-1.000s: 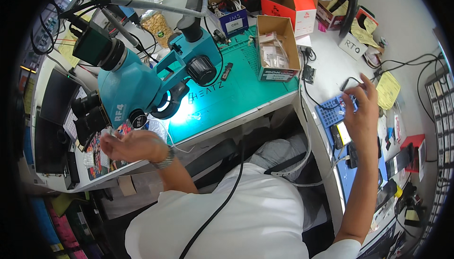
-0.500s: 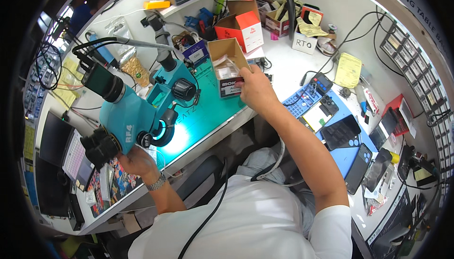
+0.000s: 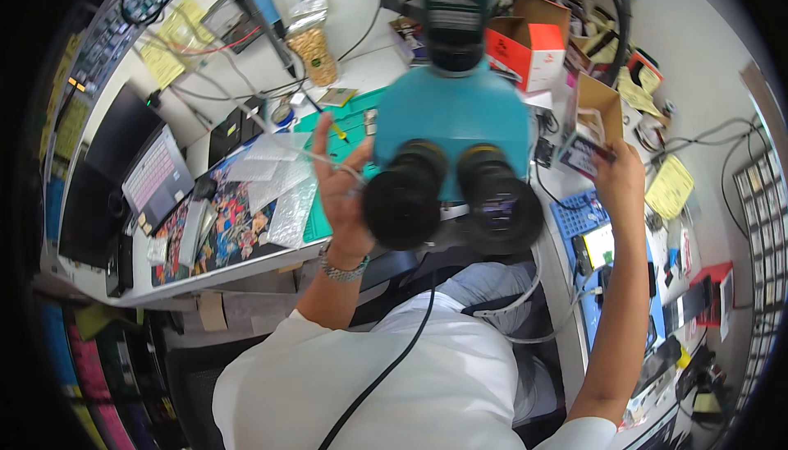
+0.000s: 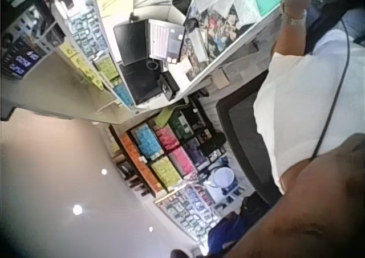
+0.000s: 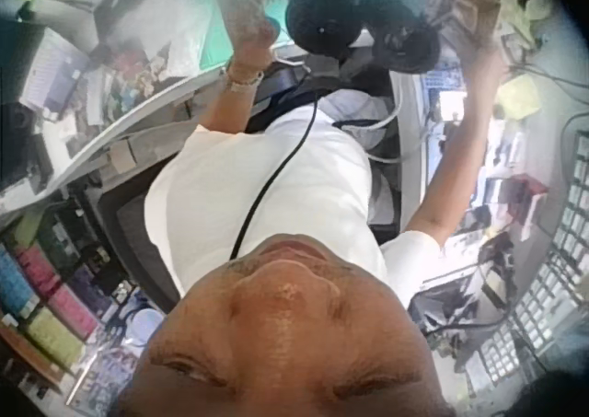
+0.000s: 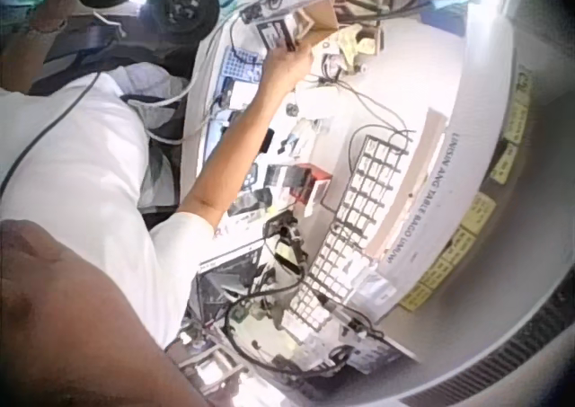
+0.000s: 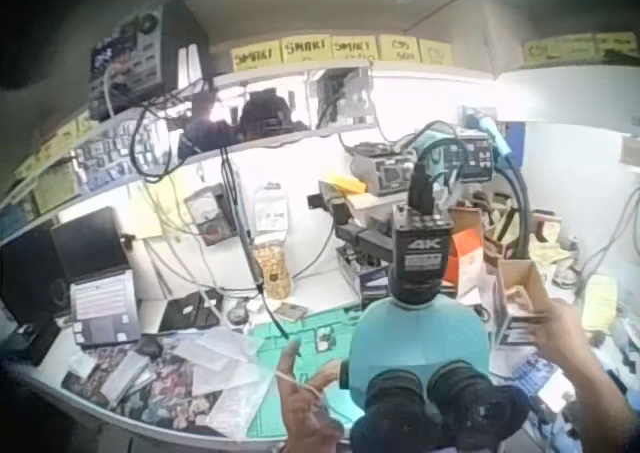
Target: The person uses a screwdriver to remove screws from the back of a smartphone, then places the back cover aside. They handle a small box of parts and a soldering iron on a green mat, then return to the phone and handle a back cover and a small white component.
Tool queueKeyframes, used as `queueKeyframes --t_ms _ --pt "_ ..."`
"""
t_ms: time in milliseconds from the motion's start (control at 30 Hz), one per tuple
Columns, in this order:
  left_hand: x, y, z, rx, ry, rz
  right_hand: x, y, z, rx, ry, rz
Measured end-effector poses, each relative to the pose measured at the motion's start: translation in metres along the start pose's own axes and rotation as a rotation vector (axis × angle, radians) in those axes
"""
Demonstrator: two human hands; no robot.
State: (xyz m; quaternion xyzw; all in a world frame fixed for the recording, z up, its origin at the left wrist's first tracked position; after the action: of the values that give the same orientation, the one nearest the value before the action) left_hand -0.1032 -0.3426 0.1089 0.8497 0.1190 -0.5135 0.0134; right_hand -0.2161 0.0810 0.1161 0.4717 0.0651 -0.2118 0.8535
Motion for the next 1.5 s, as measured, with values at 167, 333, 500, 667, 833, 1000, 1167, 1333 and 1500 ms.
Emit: queueKeyframes --t_ms 167,333,500,667,833,1000,1167,1333,1500 --pt "0.010 0.016 0.006 0.055 0.078 -0.163 0.019 -0.017 0.012 -0.257 0.102 -0.333" --pt "0.001 0.081 -0.015 -1.129 -0.203 -0.482 0.106 0.045 0.106 -0.911 0.383 -0.403" --pt "-0.013 0.066 -0.037 -1.011 -0.681 -0.155 0.161 0.037 0.135 -0.452 0.475 -0.666" --pt "-0.035 0.053 0.039 -0.739 -0.015 0.323 0.156 0.042 0.187 -0.069 0.826 -0.725" --pt "-0.023 0.106 0.054 -1.041 0.343 0.522 0.138 0.053 0.168 -0.119 0.732 -0.667" --pt "-0.012 0.158 0.040 -1.440 0.748 0.629 0.101 0.047 0.143 -0.270 0.588 -0.665" --pt "-0.003 0.206 0.048 -1.252 0.793 0.628 0.068 0.048 0.111 -0.138 0.411 -0.679" --pt "-0.009 0.266 0.081 -1.431 0.625 0.486 0.052 0.052 0.096 -0.133 0.351 -0.679" --pt "-0.018 0.276 0.078 -1.724 0.640 0.236 0.051 0.055 0.097 -0.116 0.375 -0.698"
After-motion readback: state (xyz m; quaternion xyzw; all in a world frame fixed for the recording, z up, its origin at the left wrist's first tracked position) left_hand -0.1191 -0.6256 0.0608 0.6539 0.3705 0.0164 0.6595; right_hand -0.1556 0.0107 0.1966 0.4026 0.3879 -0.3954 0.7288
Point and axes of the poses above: each hand's wrist, its own x-axis away from the middle knuckle, its own y-axis out of the back of the hand, z = x × y, the point moved 5 cm from there along -x, towards the middle knuckle, and after that the axes turned 15 degrees about -y, right-handed, at the moved point
